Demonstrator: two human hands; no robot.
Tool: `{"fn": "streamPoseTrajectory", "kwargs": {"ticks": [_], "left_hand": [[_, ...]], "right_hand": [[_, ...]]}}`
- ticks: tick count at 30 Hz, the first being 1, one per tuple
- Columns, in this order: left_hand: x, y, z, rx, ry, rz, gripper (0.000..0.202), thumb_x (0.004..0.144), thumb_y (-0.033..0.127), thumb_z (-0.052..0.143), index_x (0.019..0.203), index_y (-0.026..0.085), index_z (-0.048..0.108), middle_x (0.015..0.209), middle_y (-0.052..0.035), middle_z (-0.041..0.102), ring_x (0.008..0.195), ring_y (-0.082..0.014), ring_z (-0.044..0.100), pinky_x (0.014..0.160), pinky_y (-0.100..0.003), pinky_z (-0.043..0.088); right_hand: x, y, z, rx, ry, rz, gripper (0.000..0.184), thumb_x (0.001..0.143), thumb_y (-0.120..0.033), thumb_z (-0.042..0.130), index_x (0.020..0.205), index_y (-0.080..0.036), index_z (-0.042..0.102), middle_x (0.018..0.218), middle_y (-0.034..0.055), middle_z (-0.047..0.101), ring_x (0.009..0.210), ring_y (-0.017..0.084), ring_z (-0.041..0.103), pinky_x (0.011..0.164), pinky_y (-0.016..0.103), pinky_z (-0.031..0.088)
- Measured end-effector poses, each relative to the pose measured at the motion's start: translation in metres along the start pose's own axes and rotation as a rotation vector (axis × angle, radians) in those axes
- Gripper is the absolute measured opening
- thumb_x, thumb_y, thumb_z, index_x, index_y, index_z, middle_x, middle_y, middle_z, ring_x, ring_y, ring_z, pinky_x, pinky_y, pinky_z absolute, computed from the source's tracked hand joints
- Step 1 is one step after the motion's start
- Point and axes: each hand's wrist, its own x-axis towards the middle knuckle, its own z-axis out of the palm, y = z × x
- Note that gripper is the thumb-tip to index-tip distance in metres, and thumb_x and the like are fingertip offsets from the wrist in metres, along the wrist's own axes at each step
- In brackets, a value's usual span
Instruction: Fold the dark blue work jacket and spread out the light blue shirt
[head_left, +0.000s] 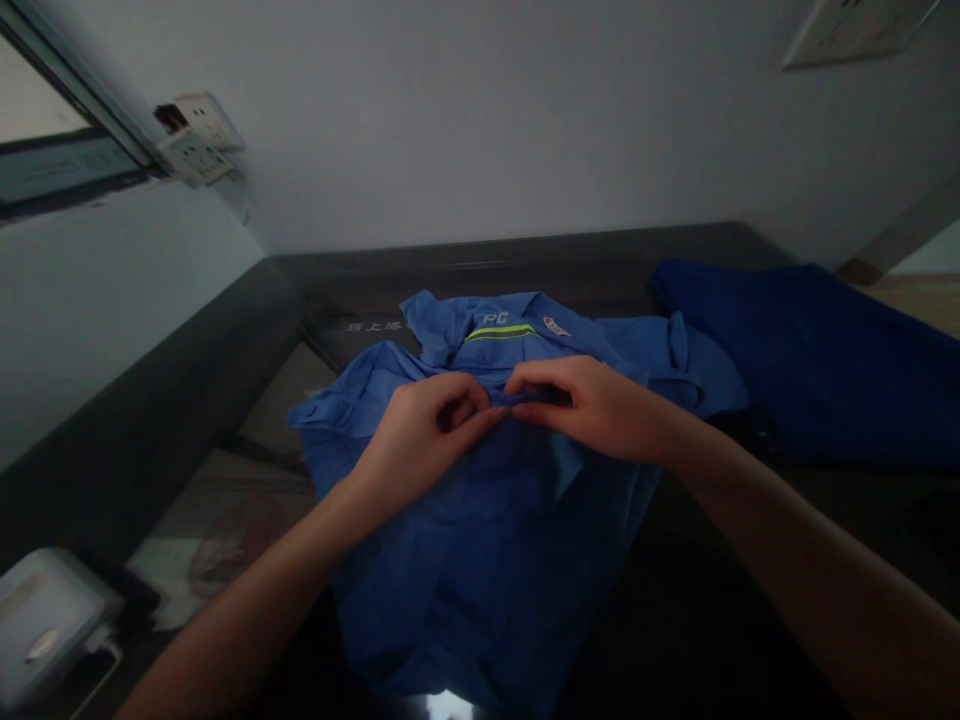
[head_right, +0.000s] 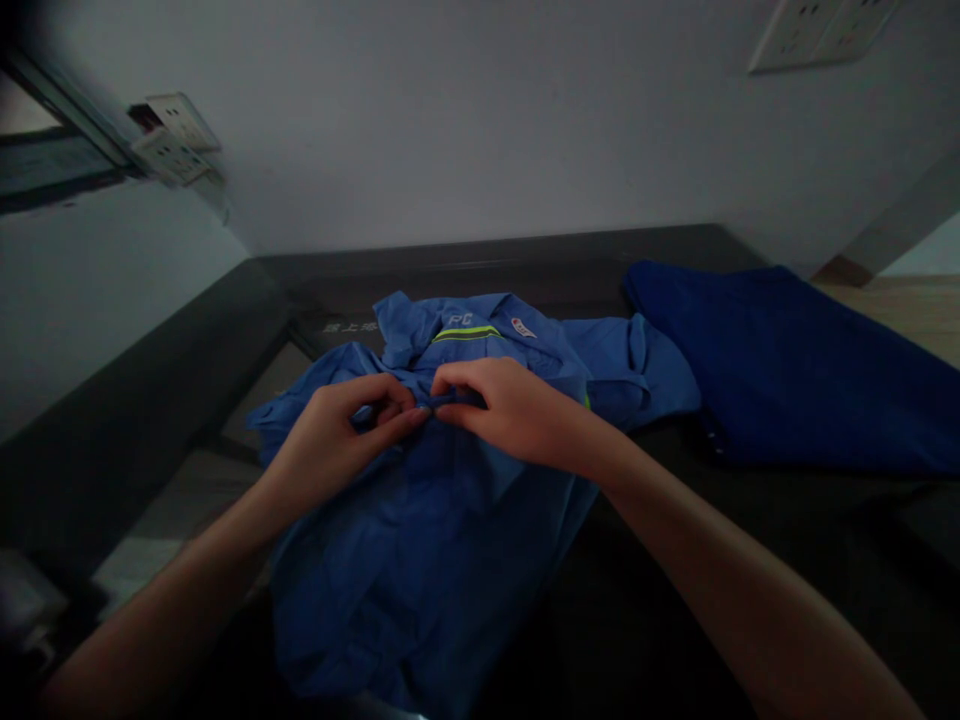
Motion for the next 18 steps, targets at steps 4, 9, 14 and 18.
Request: {"fn": "streamPoseTrajectory", "kwargs": {"ticks": [4, 9, 14, 18], "left_hand": [[0.0005, -0.0013, 0.002, -0.066, -0.018, -0.022, 0.021, 0.086, 0.031, 0.057, 0.071, 0.016, 0.058, 0.056, 0.0048, 0.047, 0.053, -0.009, 0.044, 0.051, -0.021, 0.032], [0.0032, -0.0047, 0.0034, -0.192, -0.07, -0.034, 0.022, 0.089, 0.032, 0.051, 0.075, 0.016, 0.057, 0.061, 0.0034, 0.05, 0.058, -0.01, 0.047, 0.055, -0.022, 0.036], [0.0032, -0.0046, 0.0031, -0.206, -0.064, -0.015, 0.02, 0.088, 0.029, 0.051, 0.073, 0.016, 0.054, 0.061, 0.0038, 0.046, 0.058, -0.0097, 0.045, 0.055, -0.022, 0.035], [0.0012, -0.0021, 0.0032, -0.144, -0.043, 0.015, 0.019, 0.087, 0.026, 0.051, 0.07, 0.016, 0.052, 0.059, 0.0049, 0.042, 0.056, -0.0091, 0.041, 0.054, -0.022, 0.032]], "right_hand": [[0.0004, -0.0003, 0.001, -0.017, 0.008, 0.019, 0.01, 0.084, -0.019, 0.057, 0.09, -0.015, 0.063, 0.078, 0.0012, 0.061, 0.071, 0.013, 0.052, 0.067, 0.026, 0.033], [0.0014, 0.0023, -0.0002, -0.001, -0.054, -0.021, 0.015, 0.087, -0.023, 0.053, 0.077, -0.015, 0.059, 0.072, -0.0001, 0.057, 0.066, 0.012, 0.048, 0.063, 0.026, 0.031], [0.0032, 0.0061, -0.0016, 0.042, -0.066, -0.028, 0.021, 0.086, -0.028, 0.052, 0.07, -0.015, 0.055, 0.065, -0.0022, 0.051, 0.061, 0.01, 0.044, 0.061, 0.025, 0.029], [0.0046, 0.0076, -0.0009, 0.032, -0.039, -0.014, 0.022, 0.085, -0.029, 0.053, 0.068, -0.015, 0.055, 0.062, -0.0029, 0.049, 0.06, 0.01, 0.043, 0.059, 0.025, 0.028]]}}
